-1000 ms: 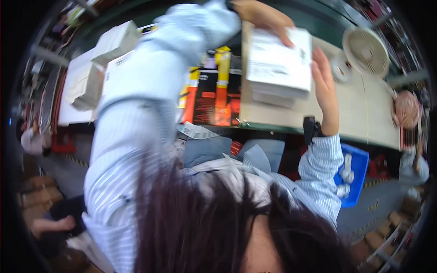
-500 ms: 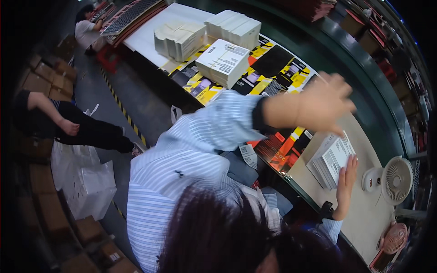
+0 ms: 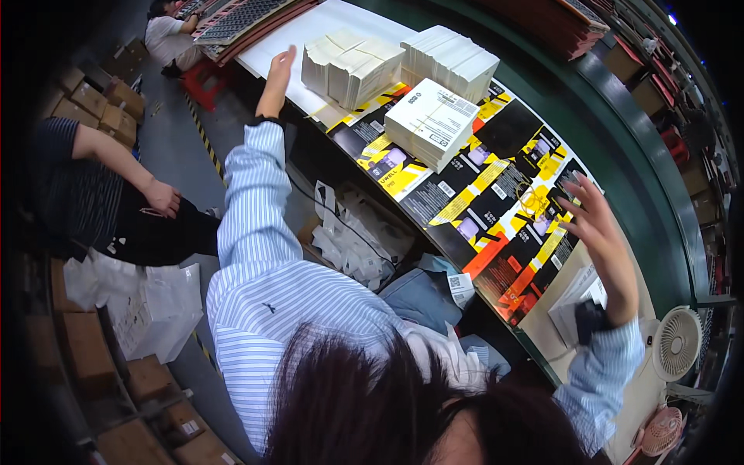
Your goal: Applying labels to white product boxes at a workstation.
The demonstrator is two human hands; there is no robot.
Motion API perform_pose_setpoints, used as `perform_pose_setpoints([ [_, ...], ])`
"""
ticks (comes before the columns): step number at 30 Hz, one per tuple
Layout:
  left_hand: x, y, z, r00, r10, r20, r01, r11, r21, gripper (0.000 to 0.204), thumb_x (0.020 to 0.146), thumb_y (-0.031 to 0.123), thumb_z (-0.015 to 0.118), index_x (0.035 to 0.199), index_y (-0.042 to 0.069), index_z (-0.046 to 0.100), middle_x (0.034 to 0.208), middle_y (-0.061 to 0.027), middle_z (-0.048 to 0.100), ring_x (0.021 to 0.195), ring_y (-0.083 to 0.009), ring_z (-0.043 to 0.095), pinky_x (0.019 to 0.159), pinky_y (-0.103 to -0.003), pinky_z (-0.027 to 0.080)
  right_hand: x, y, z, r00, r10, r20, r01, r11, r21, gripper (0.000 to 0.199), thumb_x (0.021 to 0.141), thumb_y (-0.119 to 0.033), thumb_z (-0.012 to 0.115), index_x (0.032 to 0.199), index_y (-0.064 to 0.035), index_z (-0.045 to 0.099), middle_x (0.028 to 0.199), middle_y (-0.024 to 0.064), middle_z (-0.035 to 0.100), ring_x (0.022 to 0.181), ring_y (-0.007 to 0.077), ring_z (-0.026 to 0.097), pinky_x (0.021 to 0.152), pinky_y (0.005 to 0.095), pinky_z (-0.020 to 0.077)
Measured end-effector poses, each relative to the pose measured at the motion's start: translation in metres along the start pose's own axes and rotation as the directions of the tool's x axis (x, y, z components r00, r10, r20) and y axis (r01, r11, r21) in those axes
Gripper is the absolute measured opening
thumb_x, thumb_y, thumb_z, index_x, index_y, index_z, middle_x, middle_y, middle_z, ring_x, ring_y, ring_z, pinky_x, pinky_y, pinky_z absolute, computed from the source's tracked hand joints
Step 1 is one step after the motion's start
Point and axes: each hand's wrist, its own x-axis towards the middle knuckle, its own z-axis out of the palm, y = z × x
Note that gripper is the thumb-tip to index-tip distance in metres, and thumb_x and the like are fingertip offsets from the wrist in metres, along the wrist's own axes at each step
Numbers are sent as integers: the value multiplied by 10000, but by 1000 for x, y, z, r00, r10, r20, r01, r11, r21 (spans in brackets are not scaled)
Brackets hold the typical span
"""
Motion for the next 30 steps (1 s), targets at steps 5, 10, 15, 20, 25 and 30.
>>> perform_pose_setpoints([
  [5,53,-29,-6,942,-237,239,286,937,-199,844,828,686,324,1306,-8,367,1328,-197,383,1270,-265,308,1057,-410,196,119,27,45,978,100,184,-171,888,427,506,930,-294,423,1328,0,324,1261,177,470,1138,257,491,972,333,383],
  [10,81,-38,30,867,-252,429,353,920,-173,773,848,641,360,1297,14,406,1359,-105,398,1225,-230,383,1013,-367,299,233,9,114,933,-14,360,-311,478,822,718,903,-297,497,1338,120,106,1343,363,194,1265,401,297,1054,399,299],
  [15,72,-29,39,818,-322,478,466,857,-220,719,850,611,404,1279,35,441,1331,-86,438,1202,-212,412,1003,-338,313,304,2,180,954,34,297,-252,627,737,852,847,-423,542,1375,44,64,1366,328,162,1260,412,273,1061,467,214],
  [20,42,-17,55,826,-297,478,470,832,-295,635,880,552,408,1258,45,465,1287,-81,482,1161,-199,463,966,-318,367,294,6,183,981,55,185,-179,619,764,737,842,-413,532,1332,48,232,1299,275,320,1184,401,354,1016,504,263],
  [25,13,-10,77,843,-184,506,436,785,-440,547,915,441,405,1272,28,431,1274,-98,488,1132,-219,499,954,-339,407,258,2,160,969,49,241,-214,646,733,805,830,-413,545,1358,49,150,1342,318,240,1244,455,262,1055,505,200],
  [30,-15,-9,81,823,-187,536,475,744,-469,483,914,340,416,1270,14,424,1256,-111,500,1118,-229,515,951,-346,418,235,5,138,964,55,259,-211,751,626,928,806,-428,593,1379,-8,-5,1273,410,239,1211,475,301,1054,479,230],
])
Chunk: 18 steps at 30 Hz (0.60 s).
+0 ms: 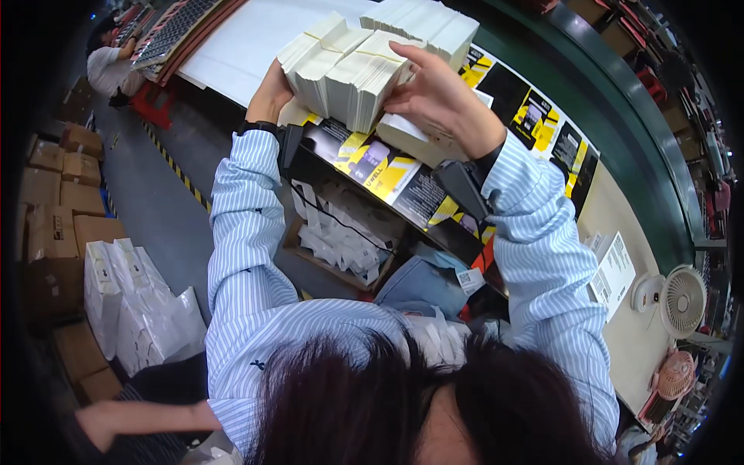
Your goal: Applying labels to white product boxes at a workstation.
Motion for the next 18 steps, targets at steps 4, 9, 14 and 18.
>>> perform_pose_setpoints([
  [4,-9,-1,10,1000,-14,-9,15,999,38,461,901,322,418,1228,2,472,1215,-116,535,1104,-212,523,941,-330,416,-7,0,-6,995,-1,-96,-6,998,-68,783,819,-378,600,1345,20,177,1227,379,341,1144,441,393,1024,465,293],
  [9,-14,-10,22,996,-27,-84,43,981,189,451,909,317,401,1214,-5,480,1210,-117,535,1081,-211,530,915,-321,417,-19,-15,-35,981,195,-10,-192,952,-239,641,811,-395,606,1270,7,406,1197,254,463,1105,265,485,998,337,357],
  [14,-12,-31,21,984,8,-175,30,976,216,436,907,318,427,1192,-3,504,1173,-115,560,1062,-208,535,901,-311,409,-39,-46,-105,989,-127,-72,28,649,-760,487,878,-352,537,1273,-76,464,1215,77,531,1095,187,520,918,274,409],
  [18,-34,-17,19,922,303,-243,-168,876,453,357,878,263,500,1090,-17,563,995,-94,614,900,-177,571,782,-289,443,-44,-45,-133,981,-154,-119,-57,361,-931,574,825,-497,549,1247,-109,513,1198,123,539,1102,228,506,935,335,355],
])
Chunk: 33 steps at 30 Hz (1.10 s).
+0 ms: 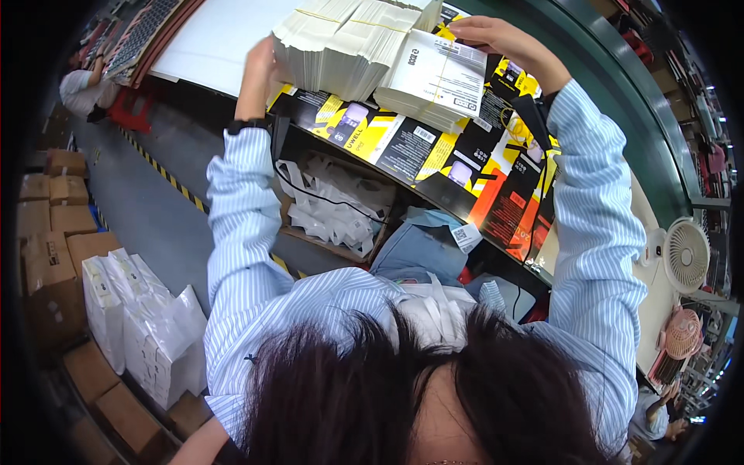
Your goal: Applying labels to white product boxes at a workstation.
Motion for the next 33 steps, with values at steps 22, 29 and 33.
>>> perform_pose_setpoints([
  [22,-191,17,122,865,-341,367,482,766,-425,480,783,238,682,1115,-53,494,1034,-111,574,1028,-178,502,931,-324,343,-126,19,64,954,191,-231,-146,969,202,387,817,-221,655,1102,9,530,962,83,612,864,134,583,747,269,467],
  [29,-162,22,119,755,-376,538,538,824,-179,403,794,271,662,1095,24,557,1030,-61,599,970,-158,555,838,-279,416,-154,4,89,876,153,-457,-90,983,157,395,768,-259,678,1009,9,517,949,172,591,867,280,589,753,341,449],
  [33,-158,35,125,676,-351,648,575,801,-167,484,750,253,695,1134,9,531,1022,-85,600,950,-179,573,821,-341,447,-162,-8,94,849,-7,-529,2,1000,-10,479,758,-147,677,1138,8,430,1051,213,533,909,359,570,799,375,448],
])
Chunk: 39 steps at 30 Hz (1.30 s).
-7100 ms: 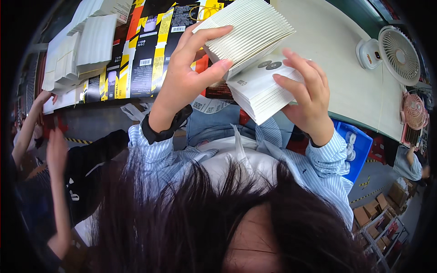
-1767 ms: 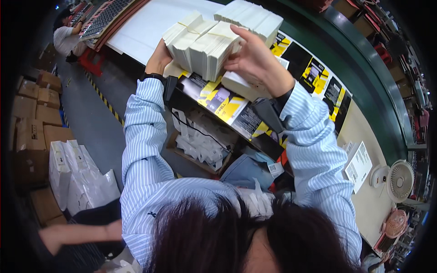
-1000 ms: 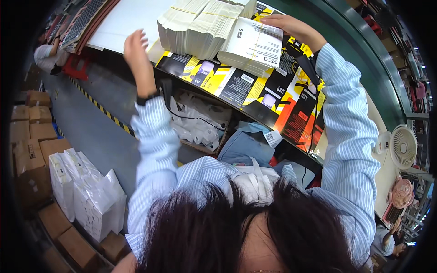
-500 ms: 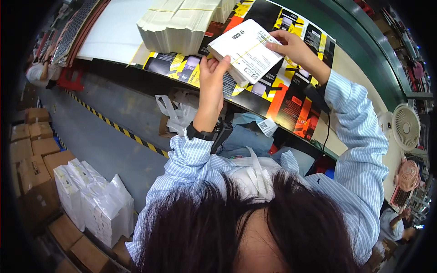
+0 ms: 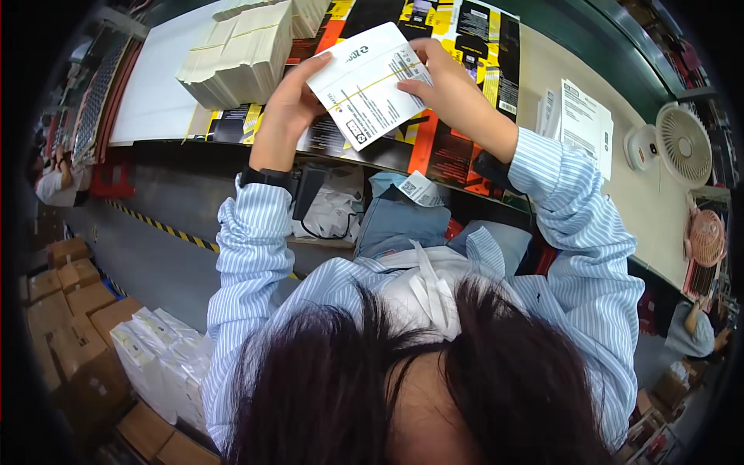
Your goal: Applying labels to white product boxes at a workstation.
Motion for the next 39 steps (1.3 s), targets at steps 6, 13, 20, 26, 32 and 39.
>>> perform_pose_setpoints([
  [6,-11,0,11,983,180,40,-184,962,203,676,678,103,734,1248,2,385,1091,-123,540,1008,-226,543,841,-359,451,-8,-2,-4,920,-369,-130,318,899,-302,245,736,-123,669,959,-124,568,953,74,509,916,265,520,773,329,443],
  [13,-6,-18,14,957,287,-39,-284,957,56,559,667,49,669,1164,-64,440,1046,-160,561,937,-234,575,833,-319,457,-4,4,-17,794,-596,118,597,729,-334,146,774,-127,618,823,-34,515,895,85,513,877,277,492,759,369,405],
  [20,1,-31,-2,976,187,-109,-194,979,-57,520,754,130,573,1189,-114,428,1142,-213,539,1052,-307,543,923,-379,422,-25,12,-33,894,-329,303,390,905,-169,262,833,-316,579,902,-71,517,699,112,558,802,315,540,696,394,424],
  [26,2,-30,-2,954,208,-218,-269,912,-309,518,799,186,526,1241,-57,410,1198,-188,520,1092,-322,516,949,-439,401,-56,8,-3,921,-386,50,379,862,-335,242,818,-325,584,703,-115,549,480,78,488,506,264,532,612,366,418],
  [32,-4,-25,-6,968,147,-204,-221,885,-410,495,826,225,476,1245,-31,417,1207,-173,522,1099,-320,514,946,-452,405,-27,12,-39,997,67,35,-53,952,-300,264,791,-327,616,751,-72,564,652,117,586,639,293,588,581,387,443],
  [39,-35,3,22,891,407,-201,-429,900,-79,548,779,179,533,1258,-40,380,1161,-193,520,1085,-311,519,919,-408,433,28,34,-57,962,274,13,-221,801,-556,553,693,-147,711,1204,-119,504,1102,156,556,953,283,586,776,346,490],
])
